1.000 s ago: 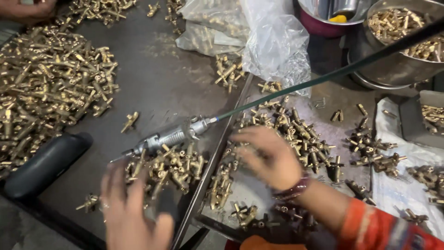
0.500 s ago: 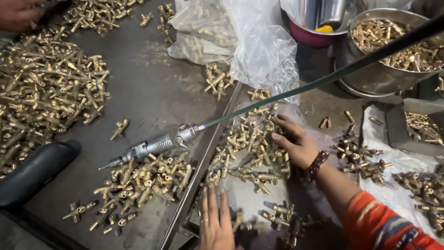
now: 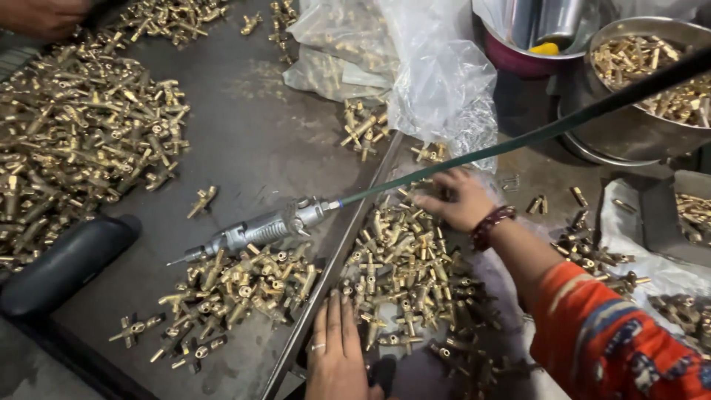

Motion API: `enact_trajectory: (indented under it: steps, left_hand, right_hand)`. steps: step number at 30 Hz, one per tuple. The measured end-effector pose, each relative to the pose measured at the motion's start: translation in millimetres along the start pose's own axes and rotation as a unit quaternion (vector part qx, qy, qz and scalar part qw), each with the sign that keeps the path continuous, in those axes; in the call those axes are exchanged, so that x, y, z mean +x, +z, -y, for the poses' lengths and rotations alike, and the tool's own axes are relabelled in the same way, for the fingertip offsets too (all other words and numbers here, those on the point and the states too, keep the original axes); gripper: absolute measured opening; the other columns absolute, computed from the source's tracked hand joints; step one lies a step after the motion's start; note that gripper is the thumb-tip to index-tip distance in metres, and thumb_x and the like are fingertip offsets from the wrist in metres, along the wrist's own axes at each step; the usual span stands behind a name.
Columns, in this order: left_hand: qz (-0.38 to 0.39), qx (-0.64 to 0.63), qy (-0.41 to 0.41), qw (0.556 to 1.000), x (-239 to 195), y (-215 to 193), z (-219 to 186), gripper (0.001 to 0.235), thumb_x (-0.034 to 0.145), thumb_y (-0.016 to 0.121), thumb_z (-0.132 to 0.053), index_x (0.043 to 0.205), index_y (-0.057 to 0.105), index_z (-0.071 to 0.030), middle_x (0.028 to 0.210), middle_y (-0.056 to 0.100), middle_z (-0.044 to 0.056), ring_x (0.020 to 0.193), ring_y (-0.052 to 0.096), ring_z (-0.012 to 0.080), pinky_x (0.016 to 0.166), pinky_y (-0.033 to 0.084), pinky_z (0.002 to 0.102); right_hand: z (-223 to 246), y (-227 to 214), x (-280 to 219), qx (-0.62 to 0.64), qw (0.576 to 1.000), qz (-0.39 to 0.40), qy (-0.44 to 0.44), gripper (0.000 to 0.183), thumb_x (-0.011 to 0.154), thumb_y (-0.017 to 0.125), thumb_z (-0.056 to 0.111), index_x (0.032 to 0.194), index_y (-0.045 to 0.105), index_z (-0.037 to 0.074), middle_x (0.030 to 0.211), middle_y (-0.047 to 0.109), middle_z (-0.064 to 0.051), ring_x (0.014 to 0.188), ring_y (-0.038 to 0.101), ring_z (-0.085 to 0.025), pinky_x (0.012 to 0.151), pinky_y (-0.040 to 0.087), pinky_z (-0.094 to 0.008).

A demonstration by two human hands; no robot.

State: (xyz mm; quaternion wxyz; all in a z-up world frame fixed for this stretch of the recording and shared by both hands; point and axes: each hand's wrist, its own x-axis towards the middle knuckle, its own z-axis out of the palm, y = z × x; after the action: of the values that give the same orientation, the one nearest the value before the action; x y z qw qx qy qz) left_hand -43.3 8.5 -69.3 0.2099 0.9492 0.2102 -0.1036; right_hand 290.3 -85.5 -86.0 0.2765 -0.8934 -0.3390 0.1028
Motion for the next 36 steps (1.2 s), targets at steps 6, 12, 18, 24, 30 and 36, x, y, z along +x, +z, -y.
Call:
enact_trajectory:
  steps: [6, 12, 18, 24, 30, 36]
  left_hand:
    - [-0.031, -0.11, 0.018, 0.993, 2.3, 4.0, 0.1, 0.148, 0.05, 0.103, -0.022, 0.155, 0.001, 0.003, 0.166, 0.003, 0.03, 0.155, 0.004, 0.0498, 0.12, 0.014, 0.051]
    - [0.017, -0.182, -0.058, 0.981, 6.4, -34.2, -19.0, 0.139, 0.061, 0.089, -0.006, 0.16, -0.008, -0.008, 0.17, 0.0, 0.023, 0.151, 0.007, 0.041, 0.123, 0.015, 0.043]
    - [-0.036, -0.156, 0.142, 0.977, 22.2, -34.4, -4.0, 0.121, 0.056, 0.073, 0.002, 0.157, 0.006, 0.002, 0.165, 0.011, 0.025, 0.154, 0.009, 0.0454, 0.124, 0.014, 0.046]
    - [0.024, -0.137, 0.171, 0.975, 39.6, -43.2, -14.7, 0.115, 0.058, 0.07, -0.003, 0.157, 0.01, 0.0, 0.165, 0.014, 0.024, 0.153, 0.01, 0.0445, 0.124, 0.014, 0.045]
    - [0.04, -0.129, 0.126, 0.983, 44.6, -43.2, -21.5, 0.118, 0.057, 0.068, -0.003, 0.159, 0.008, -0.001, 0.166, 0.014, 0.023, 0.155, 0.01, 0.0405, 0.125, 0.014, 0.043]
    - [0.004, -0.138, 0.17, 0.976, 46.4, -32.1, -13.0, 0.117, 0.057, 0.068, -0.003, 0.157, 0.008, 0.002, 0.165, 0.015, 0.025, 0.155, 0.01, 0.0421, 0.125, 0.014, 0.044]
  right_hand:
    - [68.8, 8.2, -30.2, -0.069, 0.987, 0.111, -0.087, 0.063, 0.077, 0.068, 0.069, 0.131, 0.07, 0.036, 0.157, 0.044, -0.004, 0.146, 0.036, -0.028, 0.119, 0.023, -0.056]
    - [28.5, 9.6, -66.4, 0.073, 0.957, 0.163, -0.23, 0.066, 0.08, 0.074, 0.062, 0.136, 0.067, 0.027, 0.16, 0.047, -0.01, 0.149, 0.041, -0.032, 0.122, 0.031, -0.054]
    - [73.6, -66.8, -94.1, -0.115, 0.898, 0.384, -0.181, 0.132, 0.052, 0.098, 0.049, 0.159, 0.022, 0.03, 0.169, 0.02, -0.006, 0.151, 0.024, -0.034, 0.12, 0.025, -0.055]
    - [61.0, -62.4, -101.6, -0.242, 0.89, 0.354, -0.156, 0.16, 0.042, 0.104, 0.051, 0.162, 0.0, 0.033, 0.173, 0.008, -0.003, 0.151, 0.016, -0.036, 0.12, 0.026, -0.057]
    - [35.3, -52.2, -94.5, -0.214, 0.894, 0.358, -0.165, 0.155, 0.046, 0.102, 0.046, 0.164, 0.001, 0.033, 0.172, 0.007, 0.001, 0.148, 0.022, -0.036, 0.118, 0.029, -0.057]
    - [46.2, -58.9, -97.6, -0.198, 0.904, 0.347, -0.154, 0.143, 0.052, 0.101, 0.036, 0.163, 0.011, 0.035, 0.173, 0.01, 0.002, 0.148, 0.02, -0.037, 0.12, 0.026, -0.054]
